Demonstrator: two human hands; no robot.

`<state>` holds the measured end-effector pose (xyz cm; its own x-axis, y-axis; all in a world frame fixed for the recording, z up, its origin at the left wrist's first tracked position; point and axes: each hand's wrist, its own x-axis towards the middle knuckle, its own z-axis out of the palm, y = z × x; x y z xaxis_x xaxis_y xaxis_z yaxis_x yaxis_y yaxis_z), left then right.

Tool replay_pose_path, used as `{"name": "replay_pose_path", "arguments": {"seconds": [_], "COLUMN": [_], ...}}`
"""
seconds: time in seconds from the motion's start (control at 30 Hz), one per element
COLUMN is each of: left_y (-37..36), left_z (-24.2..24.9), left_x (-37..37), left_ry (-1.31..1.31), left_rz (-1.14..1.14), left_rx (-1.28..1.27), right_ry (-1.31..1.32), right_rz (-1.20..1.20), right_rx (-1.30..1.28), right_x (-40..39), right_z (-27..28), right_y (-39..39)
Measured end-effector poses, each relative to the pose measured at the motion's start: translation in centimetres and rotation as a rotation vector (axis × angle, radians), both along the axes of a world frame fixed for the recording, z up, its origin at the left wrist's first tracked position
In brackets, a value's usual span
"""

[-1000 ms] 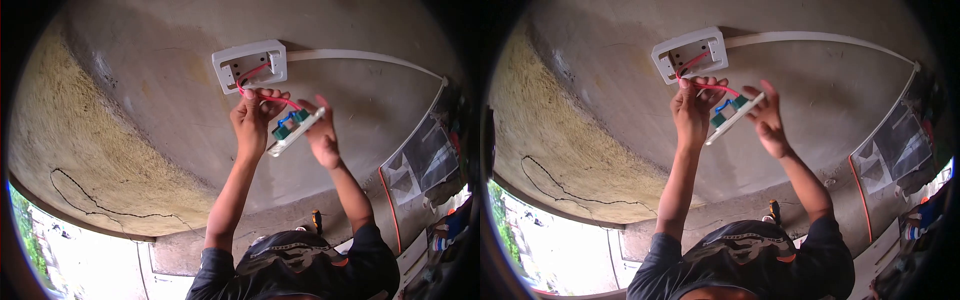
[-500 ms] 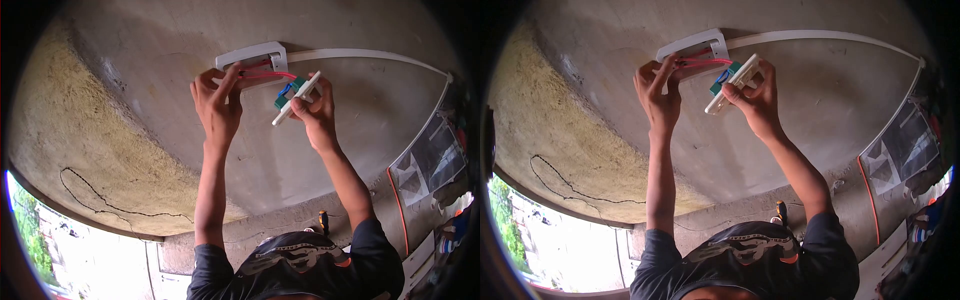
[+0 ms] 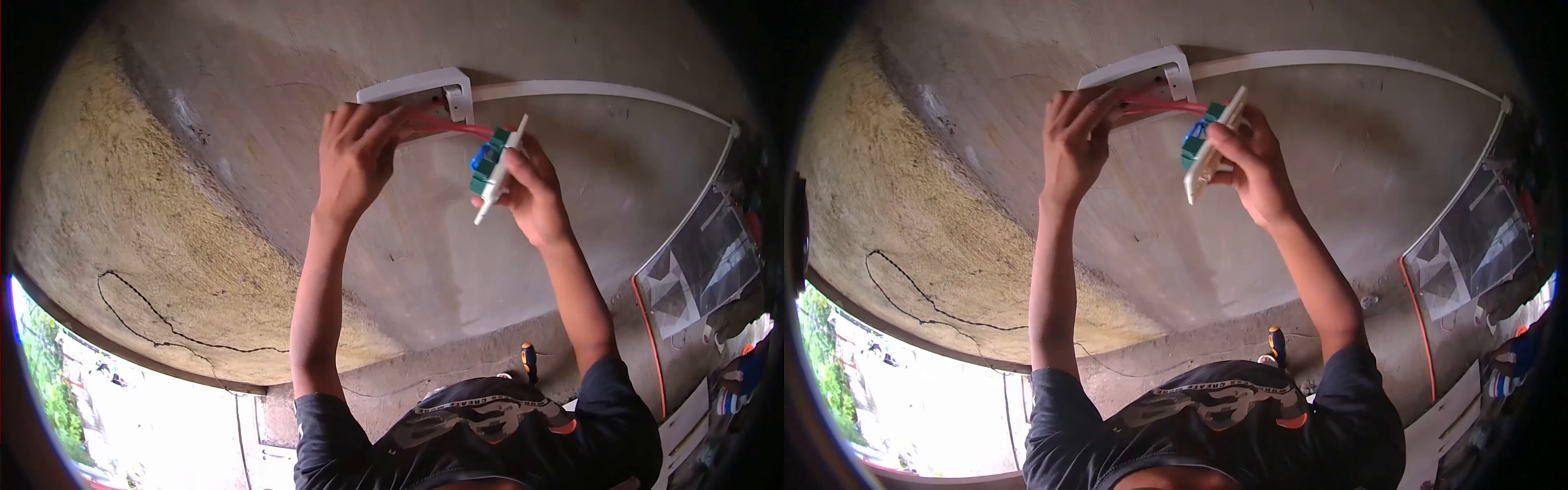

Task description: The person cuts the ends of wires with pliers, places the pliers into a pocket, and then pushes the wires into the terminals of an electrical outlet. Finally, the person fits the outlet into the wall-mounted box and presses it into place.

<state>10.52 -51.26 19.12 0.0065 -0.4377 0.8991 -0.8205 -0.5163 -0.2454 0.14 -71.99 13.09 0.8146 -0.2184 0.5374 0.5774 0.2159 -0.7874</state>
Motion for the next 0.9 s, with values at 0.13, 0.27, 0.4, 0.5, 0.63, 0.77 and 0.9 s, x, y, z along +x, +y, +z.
{"name": "replay_pose_path", "arguments": {"seconds": [0.13,0.27,0.4,0.5,0.63,0.77,0.9], "left_y": [-0.5,-0.8,-0.9,-1.0,-0.5,-0.7,-0.1], "left_z": [0.3,0.9,0.6,0.2,-0.6,-1.8,0.2], "left_x": [0.3,1.1,1.4,2.1,2.4,2.0,0.7], "left_ry": [-0.023,-0.07,-0.136,-0.211,-0.333,-0.224,0.025], "left_rz": [-0.102,-0.059,-0.04,-0.052,0.0,0.111,0.064], "left_rx": [0.087,0.016,-0.01,-0.057,-0.12,-0.153,-0.045], "right_ry": [0.081,0.008,-0.571,-0.848,-0.914,-0.689,-0.737], "right_rz": [0.513,0.129,-0.841,-1.034,-0.893,-0.735,-0.625], "right_rx": [0.359,-0.022,-0.895,-1.129,-1.075,-0.87,-1.027], "right_x": [0.6,-0.5,0.7,1.6,1.5,1.6,2.8], "right_z": [-1.6,-2.8,-2.4,-1.0,2.6,5.1,6.6], "right_y": [-2.0,-1.5,-1.1,-1.0,-1.6,-2.4,-4.1]}}
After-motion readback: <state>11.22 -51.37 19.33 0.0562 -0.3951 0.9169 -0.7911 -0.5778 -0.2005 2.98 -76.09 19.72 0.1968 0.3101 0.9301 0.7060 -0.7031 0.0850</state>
